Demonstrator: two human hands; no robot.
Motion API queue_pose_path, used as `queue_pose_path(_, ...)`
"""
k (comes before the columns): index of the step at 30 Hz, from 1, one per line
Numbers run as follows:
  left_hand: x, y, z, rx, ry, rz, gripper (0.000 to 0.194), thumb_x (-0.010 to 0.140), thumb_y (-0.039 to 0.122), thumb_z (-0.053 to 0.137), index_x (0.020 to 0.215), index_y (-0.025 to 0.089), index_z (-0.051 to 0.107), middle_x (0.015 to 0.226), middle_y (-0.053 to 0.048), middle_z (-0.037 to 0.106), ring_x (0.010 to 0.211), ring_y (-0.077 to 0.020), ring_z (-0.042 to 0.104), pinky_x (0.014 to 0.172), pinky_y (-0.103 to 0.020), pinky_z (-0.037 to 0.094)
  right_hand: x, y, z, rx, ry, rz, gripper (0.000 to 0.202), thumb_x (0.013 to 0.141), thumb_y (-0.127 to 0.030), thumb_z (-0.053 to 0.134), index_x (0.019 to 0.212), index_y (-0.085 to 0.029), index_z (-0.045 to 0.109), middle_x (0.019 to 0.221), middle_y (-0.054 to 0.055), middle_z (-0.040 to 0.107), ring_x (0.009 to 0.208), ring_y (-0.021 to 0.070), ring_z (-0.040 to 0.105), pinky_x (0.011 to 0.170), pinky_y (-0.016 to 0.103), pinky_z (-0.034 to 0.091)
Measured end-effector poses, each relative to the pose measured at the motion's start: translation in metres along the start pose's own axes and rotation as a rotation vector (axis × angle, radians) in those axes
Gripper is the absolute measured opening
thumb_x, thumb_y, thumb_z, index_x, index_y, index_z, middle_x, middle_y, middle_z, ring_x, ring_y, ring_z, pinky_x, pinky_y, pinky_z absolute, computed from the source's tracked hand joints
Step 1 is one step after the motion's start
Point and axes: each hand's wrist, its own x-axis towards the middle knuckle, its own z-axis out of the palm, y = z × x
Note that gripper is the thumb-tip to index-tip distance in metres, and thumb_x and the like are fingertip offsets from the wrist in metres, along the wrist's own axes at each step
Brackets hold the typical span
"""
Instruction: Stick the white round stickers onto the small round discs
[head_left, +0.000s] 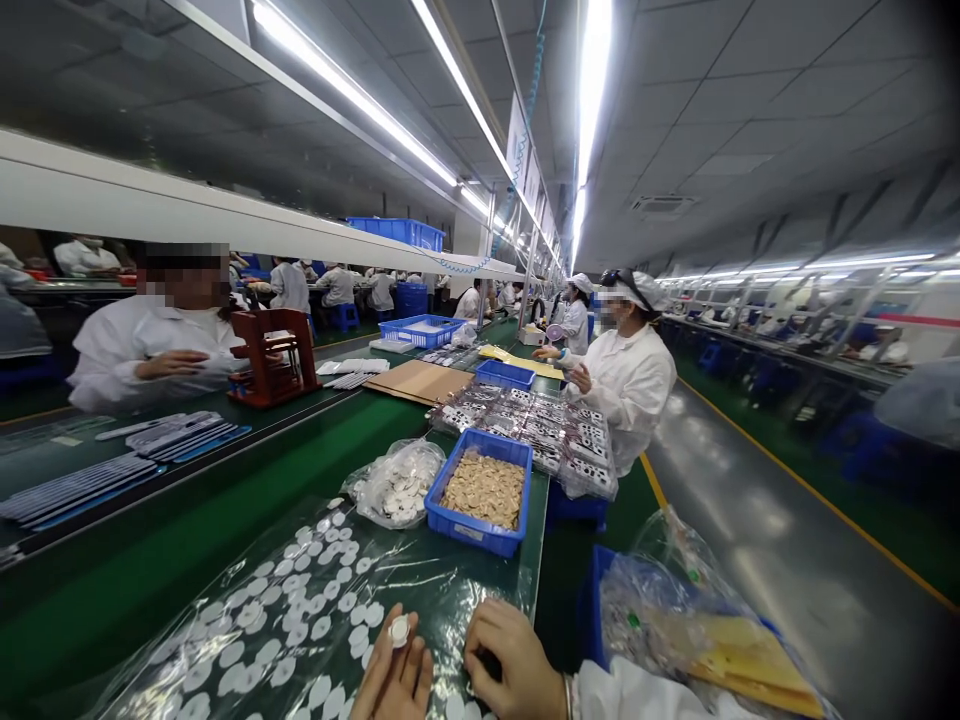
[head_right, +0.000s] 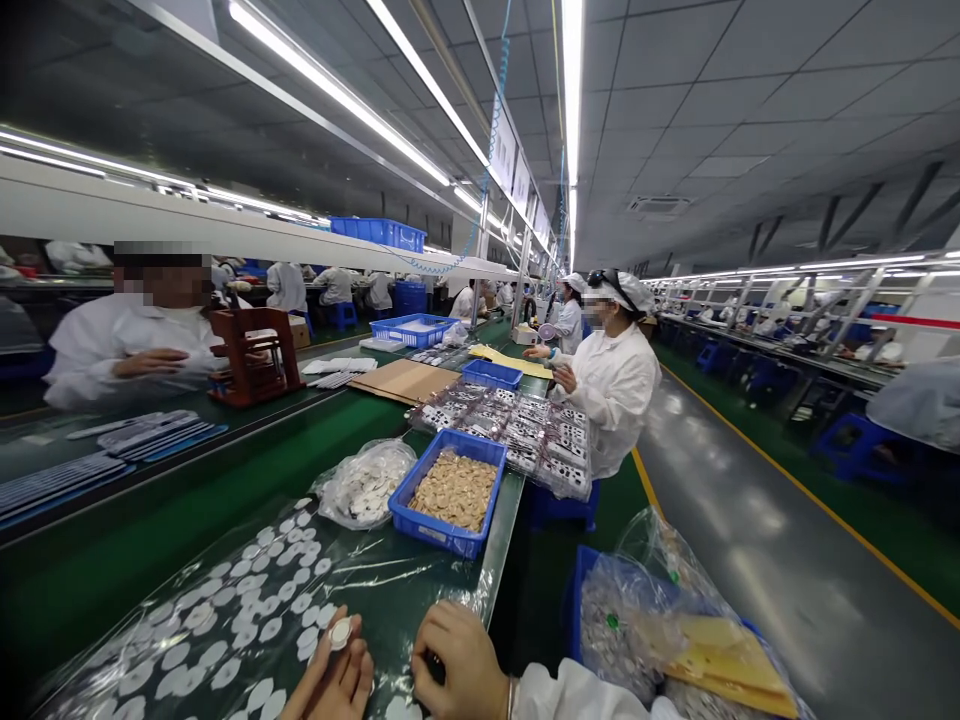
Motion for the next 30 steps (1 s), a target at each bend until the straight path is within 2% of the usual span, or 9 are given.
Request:
queue_pose_path(6, 0.0002, -0.0003, -0.002, 0.001, 0.0, -0.017, 0.058, 0.09, 0.01, 0.046, 0.145, 0.026, 0.036, 0.104, -0.009, 0.074, 0.083, -0.0198, 0.072, 0.076, -0.033, 0.062, 0.0013, -0.0039, -0.0023, 0.019, -0.004, 0.022, 0.011, 0.072, -0.012, 0.049, 0.068, -0.021, 0.043, 0.071, 0.0, 0.055, 0.068, 0.0142, 0.051, 0.062, 0.026, 0.037)
queue_pose_path(11, -0.0006, -0.0001, -0.0042, -0.017, -0.024, -0.023, 0.061, 0.089, 0.007, 0.046, 0.146, 0.024, 0.032, 0.102, -0.009, 0.074, 0.084, -0.0195, 0.072, 0.078, -0.032, 0.061, 0.0019, -0.0054, -0.0031, 0.02, -0.007, 0.025, 0.011, 0.072, -0.012, 0.049, 0.068, -0.021, 0.043, 0.071, 0.001, 0.055, 0.068, 0.0142, 0.052, 0.062, 0.027, 0.036)
queue_pose_path(19, -0.0061, 0.0008, 0.0032, -0.037, -0.007, -0.021, 0.062, 0.089, 0.007, 0.045, 0.147, 0.023, 0.029, 0.097, -0.008, 0.075, 0.081, -0.0178, 0.072, 0.077, -0.031, 0.06, 0.0015, -0.0043, -0.0034, 0.017, -0.01, 0.021, 0.011, 0.073, -0.012, 0.048, 0.069, -0.021, 0.044, 0.071, 0.001, 0.056, 0.068, 0.0146, 0.052, 0.062, 0.027, 0.037)
queue_pose_path(30, -0.0078, 0.0005, 0.0034, -0.009, 0.009, -0.014, 0.057, 0.091, 0.007, 0.044, 0.144, 0.023, 0.036, 0.099, -0.009, 0.074, 0.082, -0.0184, 0.072, 0.077, -0.032, 0.06, -0.0001, -0.0048, -0.0036, 0.016, -0.014, 0.02, 0.01, 0.075, -0.012, 0.049, 0.07, -0.02, 0.045, 0.072, 0.001, 0.056, 0.069, 0.0146, 0.052, 0.062, 0.028, 0.037)
